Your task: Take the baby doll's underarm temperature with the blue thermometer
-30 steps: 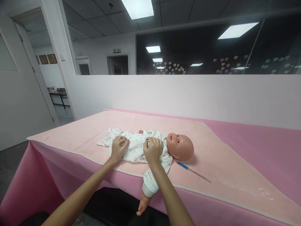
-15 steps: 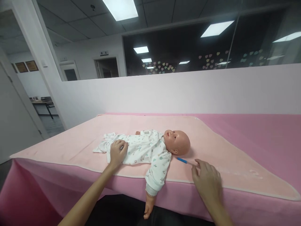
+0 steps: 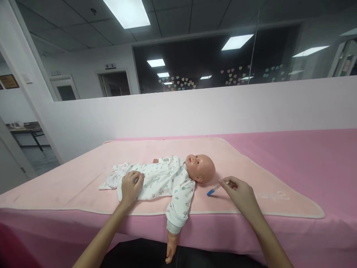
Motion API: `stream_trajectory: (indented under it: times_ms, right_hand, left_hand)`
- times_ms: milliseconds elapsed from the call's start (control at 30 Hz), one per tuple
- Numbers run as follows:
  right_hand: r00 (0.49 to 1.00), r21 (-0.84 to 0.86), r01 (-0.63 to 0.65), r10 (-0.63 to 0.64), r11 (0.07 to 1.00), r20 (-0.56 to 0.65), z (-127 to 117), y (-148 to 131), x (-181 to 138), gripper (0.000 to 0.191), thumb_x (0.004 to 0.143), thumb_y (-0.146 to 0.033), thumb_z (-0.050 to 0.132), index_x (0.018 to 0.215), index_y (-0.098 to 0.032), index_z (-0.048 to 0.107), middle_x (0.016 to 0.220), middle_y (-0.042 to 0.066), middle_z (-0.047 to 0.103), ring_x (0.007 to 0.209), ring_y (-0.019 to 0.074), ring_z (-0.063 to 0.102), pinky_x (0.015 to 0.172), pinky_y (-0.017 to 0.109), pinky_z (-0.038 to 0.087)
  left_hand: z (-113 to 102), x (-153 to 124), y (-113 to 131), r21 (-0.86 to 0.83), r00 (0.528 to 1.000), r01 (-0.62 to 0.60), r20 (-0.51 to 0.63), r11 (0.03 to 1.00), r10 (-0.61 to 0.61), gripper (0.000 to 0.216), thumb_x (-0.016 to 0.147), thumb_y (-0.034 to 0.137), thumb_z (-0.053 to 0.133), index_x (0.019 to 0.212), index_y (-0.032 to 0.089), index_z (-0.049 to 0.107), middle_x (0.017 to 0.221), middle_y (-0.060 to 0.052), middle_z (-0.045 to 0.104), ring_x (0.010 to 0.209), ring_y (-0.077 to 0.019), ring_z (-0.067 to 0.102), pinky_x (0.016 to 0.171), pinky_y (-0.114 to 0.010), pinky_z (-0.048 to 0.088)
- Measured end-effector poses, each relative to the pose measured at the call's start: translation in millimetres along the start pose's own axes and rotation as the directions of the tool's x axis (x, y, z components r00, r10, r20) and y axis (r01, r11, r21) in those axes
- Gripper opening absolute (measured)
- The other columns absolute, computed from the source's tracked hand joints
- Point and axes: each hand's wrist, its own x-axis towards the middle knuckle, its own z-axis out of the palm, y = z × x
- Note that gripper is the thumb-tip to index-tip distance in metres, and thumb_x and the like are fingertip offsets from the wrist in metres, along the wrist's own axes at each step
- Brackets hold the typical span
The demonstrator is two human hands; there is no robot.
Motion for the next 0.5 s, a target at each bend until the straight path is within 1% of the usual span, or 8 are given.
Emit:
stream_trajectory:
  times_ms: [67, 133, 200, 267, 333, 433, 500]
  right_hand:
    - [0.999, -0.004, 0.026, -0.026, 1.0, -0.028, 0, -12, 3, 0.035, 0.071, -0.053, 0.048, 0.067, -0.019, 0.059, 0.055, 0.001, 0.056, 0.053, 0.0149, 0.052, 0.051, 0.024, 0.038]
    - [0.999, -0.003, 0.041, -0.041, 0.999, -0.019, 2, -19, 3, 0.034, 0.072, -0.051, 0.048, 0.062, -0.019, 0.055, 0.053, 0.0, 0.055, 0.049, 0.0132, 0.049, 0.051, 0.024, 0.038]
    - [0.999, 0.025, 0.008, -0.009, 1.0, 0.036, 5, -22, 2, 0.035, 0.073, -0.05, 0.047, 0.058, -0.018, 0.052, 0.052, 0.0, 0.053, 0.045, 0.0116, 0.048, 0.049, 0.023, 0.038]
    - [0.988, 0.075, -0.062, 0.051, 0.995, 0.144, 6, -22, 0, 0.036, 0.074, -0.048, 0.044, 0.057, -0.017, 0.051, 0.051, 0.0, 0.052, 0.042, 0.0106, 0.047, 0.046, 0.023, 0.039]
    - [0.956, 0.135, -0.147, 0.106, 0.98, 0.273, 6, -23, -1, 0.034, 0.075, -0.044, 0.042, 0.062, -0.016, 0.055, 0.053, 0.001, 0.053, 0.041, 0.0104, 0.047, 0.043, 0.023, 0.04]
    - [0.863, 0.191, -0.24, 0.119, 0.952, 0.491, 2, -28, 1, 0.034, 0.076, -0.041, 0.039, 0.071, -0.013, 0.058, 0.059, 0.004, 0.057, 0.043, 0.0104, 0.049, 0.041, 0.022, 0.041]
    - [0.808, 0.191, -0.259, 0.105, 0.947, 0.58, 1, -33, 2, 0.038, 0.077, -0.044, 0.039, 0.073, -0.012, 0.058, 0.06, 0.006, 0.059, 0.043, 0.0108, 0.05, 0.041, 0.022, 0.042]
  left_hand:
    - [0, 0, 0, -0.001, 1.0, 0.0, 0.0, 1.0, 0.0, 0.028, 0.082, 0.029, 0.044, 0.056, 0.018, 0.048, 0.07, 0.001, 0.058, 0.073, -0.0148, 0.048, 0.075, -0.031, 0.032]
    - [0, 0, 0, -0.001, 1.0, 0.005, 0.001, 1.0, -0.005, 0.028, 0.082, 0.029, 0.044, 0.056, 0.018, 0.048, 0.07, 0.001, 0.058, 0.073, -0.0147, 0.048, 0.074, -0.031, 0.031]
    - [0, 0, 1, 0.0, 1.0, 0.007, 0.001, 1.0, -0.007, 0.028, 0.082, 0.029, 0.043, 0.057, 0.019, 0.049, 0.07, 0.001, 0.058, 0.074, -0.0148, 0.048, 0.074, -0.031, 0.031]
    - [-1, 0, 0, 0.0, 1.0, 0.002, 0.0, 1.0, -0.002, 0.028, 0.082, 0.029, 0.043, 0.058, 0.019, 0.05, 0.07, 0.001, 0.058, 0.074, -0.0151, 0.048, 0.074, -0.031, 0.031]
    - [-1, 0, 0, -0.001, 1.0, -0.003, -0.002, 1.0, 0.003, 0.028, 0.082, 0.029, 0.043, 0.057, 0.019, 0.05, 0.07, 0.001, 0.058, 0.074, -0.0153, 0.048, 0.074, -0.031, 0.031]
    - [1, -1, -2, -0.006, 1.0, -0.001, -0.004, 1.0, 0.001, 0.028, 0.082, 0.03, 0.043, 0.057, 0.019, 0.05, 0.07, 0.001, 0.059, 0.074, -0.0153, 0.049, 0.074, -0.031, 0.032]
    - [1, -1, -3, -0.008, 1.0, 0.003, -0.005, 1.0, -0.003, 0.028, 0.082, 0.03, 0.042, 0.057, 0.019, 0.05, 0.07, 0.001, 0.059, 0.073, -0.0155, 0.049, 0.074, -0.031, 0.032]
